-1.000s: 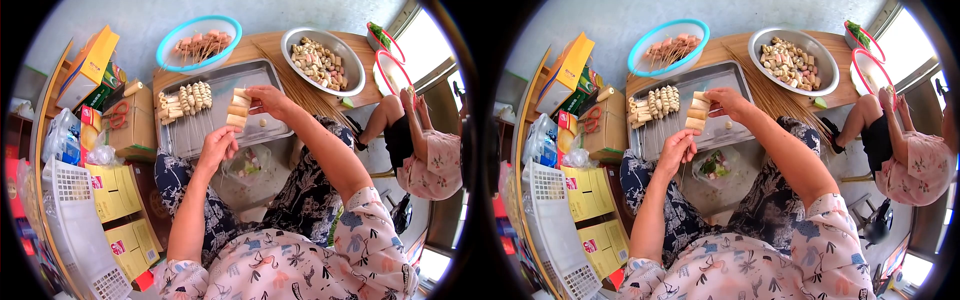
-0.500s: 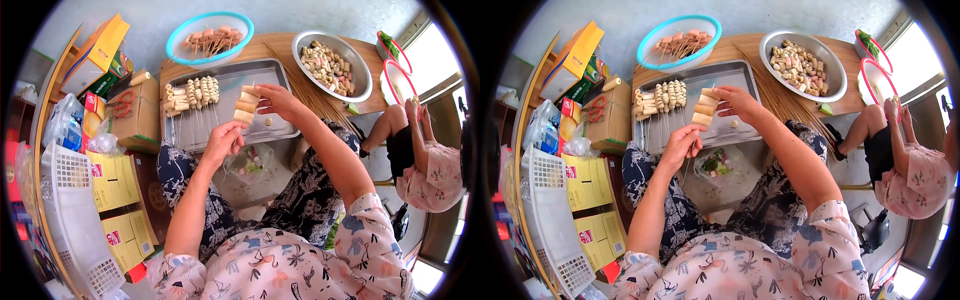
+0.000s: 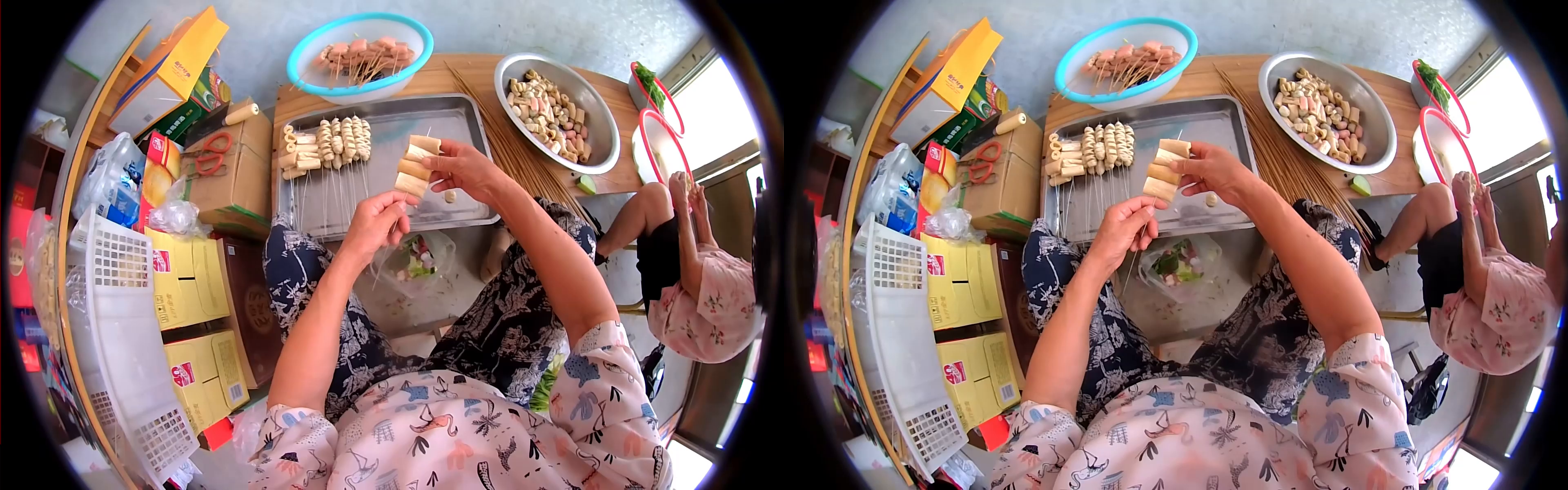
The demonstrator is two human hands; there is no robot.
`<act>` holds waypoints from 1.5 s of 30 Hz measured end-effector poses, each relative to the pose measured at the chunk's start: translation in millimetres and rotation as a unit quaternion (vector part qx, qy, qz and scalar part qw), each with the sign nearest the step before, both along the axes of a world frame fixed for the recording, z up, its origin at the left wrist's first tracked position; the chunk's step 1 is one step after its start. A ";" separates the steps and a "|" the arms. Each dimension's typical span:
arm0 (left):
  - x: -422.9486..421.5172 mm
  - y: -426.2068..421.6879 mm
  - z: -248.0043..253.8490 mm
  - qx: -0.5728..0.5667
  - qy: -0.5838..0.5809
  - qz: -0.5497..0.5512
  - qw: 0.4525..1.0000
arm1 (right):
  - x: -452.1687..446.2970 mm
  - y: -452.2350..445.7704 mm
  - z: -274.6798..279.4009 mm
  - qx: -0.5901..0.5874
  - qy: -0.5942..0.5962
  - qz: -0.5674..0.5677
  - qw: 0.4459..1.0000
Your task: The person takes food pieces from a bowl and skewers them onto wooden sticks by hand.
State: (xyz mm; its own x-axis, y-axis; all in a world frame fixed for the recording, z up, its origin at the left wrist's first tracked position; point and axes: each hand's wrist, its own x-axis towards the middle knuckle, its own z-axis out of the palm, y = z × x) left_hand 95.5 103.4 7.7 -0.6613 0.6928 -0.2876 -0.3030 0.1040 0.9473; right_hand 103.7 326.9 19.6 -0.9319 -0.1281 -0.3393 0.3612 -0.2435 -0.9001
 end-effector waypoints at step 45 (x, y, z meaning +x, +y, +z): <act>-3.1 -17.9 -21.0 -0.018 0.015 0.065 0.998 | 16.3 14.2 4.2 0.032 -0.007 -0.056 0.998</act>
State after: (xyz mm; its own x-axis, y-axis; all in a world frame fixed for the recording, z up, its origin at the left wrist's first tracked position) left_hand 92.4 85.5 -13.3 -0.7531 0.5909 -0.2892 -0.2873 0.1000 0.9526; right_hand 120.0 341.1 23.8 -0.9345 -0.0008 -0.3559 0.3469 -0.2252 -0.9105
